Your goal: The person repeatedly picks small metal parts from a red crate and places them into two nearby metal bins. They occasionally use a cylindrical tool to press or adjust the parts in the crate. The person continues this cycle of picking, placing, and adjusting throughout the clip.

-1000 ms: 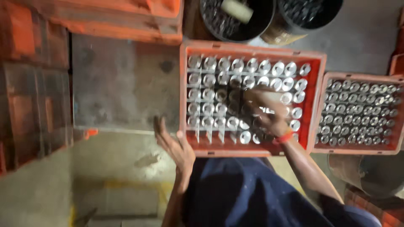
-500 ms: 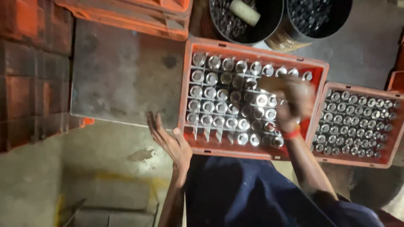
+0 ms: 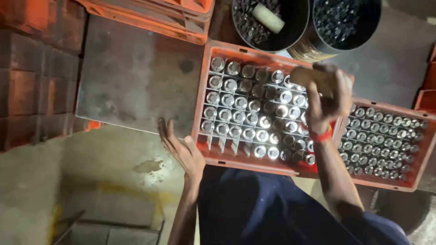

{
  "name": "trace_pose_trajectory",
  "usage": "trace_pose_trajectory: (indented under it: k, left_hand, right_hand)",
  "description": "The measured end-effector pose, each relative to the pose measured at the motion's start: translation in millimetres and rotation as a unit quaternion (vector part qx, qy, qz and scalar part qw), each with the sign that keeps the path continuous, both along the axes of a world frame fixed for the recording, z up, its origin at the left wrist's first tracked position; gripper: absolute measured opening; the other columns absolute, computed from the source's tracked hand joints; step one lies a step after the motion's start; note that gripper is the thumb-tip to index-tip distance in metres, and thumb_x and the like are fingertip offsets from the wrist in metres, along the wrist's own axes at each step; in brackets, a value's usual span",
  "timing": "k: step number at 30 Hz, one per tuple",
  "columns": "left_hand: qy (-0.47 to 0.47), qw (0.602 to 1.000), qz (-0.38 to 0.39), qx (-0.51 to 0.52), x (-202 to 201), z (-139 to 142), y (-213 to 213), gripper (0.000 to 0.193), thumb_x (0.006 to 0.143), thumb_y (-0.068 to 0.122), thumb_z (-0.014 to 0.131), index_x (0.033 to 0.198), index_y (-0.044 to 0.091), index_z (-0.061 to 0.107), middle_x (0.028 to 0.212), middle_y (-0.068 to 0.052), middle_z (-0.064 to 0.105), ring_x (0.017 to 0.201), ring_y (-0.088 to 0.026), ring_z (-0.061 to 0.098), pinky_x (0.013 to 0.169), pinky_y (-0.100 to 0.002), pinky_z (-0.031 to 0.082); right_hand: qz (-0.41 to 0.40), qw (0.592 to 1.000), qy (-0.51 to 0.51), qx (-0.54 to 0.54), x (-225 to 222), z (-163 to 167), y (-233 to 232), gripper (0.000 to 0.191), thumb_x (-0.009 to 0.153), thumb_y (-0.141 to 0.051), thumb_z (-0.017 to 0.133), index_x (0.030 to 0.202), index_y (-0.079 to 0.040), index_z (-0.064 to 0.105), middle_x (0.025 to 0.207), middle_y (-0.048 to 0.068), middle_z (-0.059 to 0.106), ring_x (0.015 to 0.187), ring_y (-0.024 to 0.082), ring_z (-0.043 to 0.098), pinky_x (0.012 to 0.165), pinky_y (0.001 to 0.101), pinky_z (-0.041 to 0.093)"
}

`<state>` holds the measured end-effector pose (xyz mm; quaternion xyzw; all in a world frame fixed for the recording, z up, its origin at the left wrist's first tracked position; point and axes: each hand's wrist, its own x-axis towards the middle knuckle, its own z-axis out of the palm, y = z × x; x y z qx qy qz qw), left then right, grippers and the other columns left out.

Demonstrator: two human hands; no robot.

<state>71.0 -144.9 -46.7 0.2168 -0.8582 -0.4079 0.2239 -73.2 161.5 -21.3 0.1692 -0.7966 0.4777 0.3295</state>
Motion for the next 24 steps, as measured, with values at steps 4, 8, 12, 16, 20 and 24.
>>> trace_pose_trajectory:
  k: [4,8,12,16,20,24]
  left_hand:
    - [0.026,1.0,0.004,-0.004,-0.5,-4.1,2.8,0.063,0.113,0.049,0.033,0.147,-0.003,0.045,0.159,-0.031,0.038,0.151,-0.05,0.035,0.123,-0.061,0.027]
    - [0.02,0.999,0.027,0.028,-0.7,-10.5,3.1,0.063,0.113,0.048,0.036,0.148,-0.002,0.046,0.158,-0.031,0.039,0.151,-0.048,0.037,0.125,-0.06,0.031]
    - [0.054,0.998,-0.003,0.028,1.8,-12.7,-0.1,0.059,0.114,0.044,0.037,0.146,-0.004,0.046,0.158,-0.032,0.038,0.149,-0.051,0.036,0.122,-0.061,0.03]
    - [0.018,0.999,-0.007,0.04,2.9,-11.2,-0.6,0.056,0.114,0.042,0.037,0.145,-0.004,0.046,0.157,-0.032,0.039,0.149,-0.05,0.037,0.123,-0.061,0.03]
    - [0.046,0.998,-0.011,0.04,1.0,-9.7,-0.5,0.056,0.113,0.042,0.037,0.144,-0.004,0.047,0.156,-0.032,0.04,0.147,-0.049,0.039,0.12,-0.059,0.032]
    - [0.035,0.997,-0.026,0.071,1.5,-8.2,-3.4,0.055,0.114,0.041,0.036,0.144,-0.004,0.045,0.156,-0.031,0.04,0.147,-0.049,0.04,0.121,-0.059,0.033]
  right_hand:
    - [0.02,0.974,-0.046,0.221,-20.0,30.5,-12.0,0.035,0.09,-0.001,0.079,0.123,0.007,0.067,0.124,0.021,0.066,0.113,0.033,0.065,0.096,0.0443,0.054]
    - [-0.015,0.991,-0.107,0.074,-5.6,36.1,6.2,0.027,0.105,-0.001,0.07,0.13,0.002,0.062,0.126,0.013,0.064,0.114,0.025,0.068,0.098,0.0373,0.057]
    - [0.001,0.976,-0.092,0.198,-4.2,13.3,14.1,0.04,0.096,0.001,0.08,0.132,0.003,0.064,0.126,0.016,0.067,0.117,0.03,0.067,0.1,0.047,0.056]
    - [-0.007,1.0,0.019,-0.017,-9.7,-4.8,-9.6,0.039,0.101,0.003,0.076,0.136,-0.001,0.059,0.128,0.011,0.063,0.118,0.027,0.065,0.101,0.0456,0.059]
    - [0.119,0.973,-0.055,0.19,-36.2,-2.4,-44.1,0.034,0.094,-0.007,0.08,0.124,0.001,0.068,0.124,0.017,0.068,0.116,0.028,0.067,0.096,0.044,0.059]
    - [0.082,0.996,-0.026,0.009,-46.1,8.7,-70.7,0.027,0.103,-0.012,0.076,0.125,0.0,0.064,0.123,0.012,0.07,0.112,0.025,0.073,0.096,0.0405,0.062]
